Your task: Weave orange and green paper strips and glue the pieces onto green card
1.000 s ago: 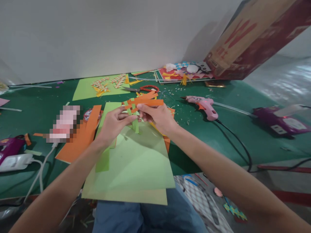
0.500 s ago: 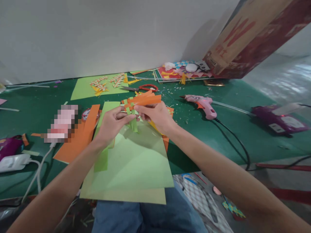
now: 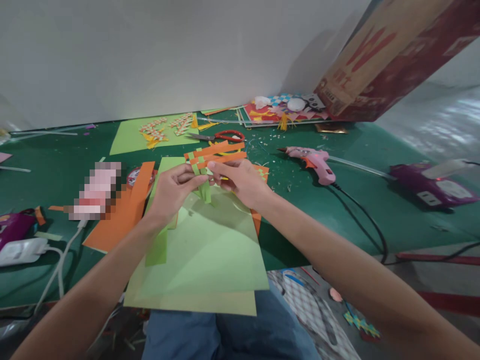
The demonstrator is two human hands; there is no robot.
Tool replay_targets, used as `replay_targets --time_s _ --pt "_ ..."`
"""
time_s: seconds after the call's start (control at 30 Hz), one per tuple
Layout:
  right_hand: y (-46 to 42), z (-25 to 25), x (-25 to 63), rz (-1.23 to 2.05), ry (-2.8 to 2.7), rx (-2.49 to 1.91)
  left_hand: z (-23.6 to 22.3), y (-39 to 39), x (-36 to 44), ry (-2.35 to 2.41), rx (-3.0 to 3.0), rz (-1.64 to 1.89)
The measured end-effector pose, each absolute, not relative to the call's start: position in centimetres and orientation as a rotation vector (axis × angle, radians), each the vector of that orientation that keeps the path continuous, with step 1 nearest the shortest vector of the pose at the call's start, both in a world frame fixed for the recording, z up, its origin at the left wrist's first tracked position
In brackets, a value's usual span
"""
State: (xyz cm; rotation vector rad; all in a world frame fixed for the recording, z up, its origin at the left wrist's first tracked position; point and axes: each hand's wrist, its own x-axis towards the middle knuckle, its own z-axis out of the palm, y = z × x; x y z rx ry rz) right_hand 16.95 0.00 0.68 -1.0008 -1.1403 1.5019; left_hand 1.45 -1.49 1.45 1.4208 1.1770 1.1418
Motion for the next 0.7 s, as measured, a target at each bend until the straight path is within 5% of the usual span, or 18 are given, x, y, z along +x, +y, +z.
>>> replay_targets --time_s 0.7 --pt "-0.40 0.72 16.55 1.370 -1.154 -1.057 1.11 -1.62 1.74 1.228 1.444 1.117"
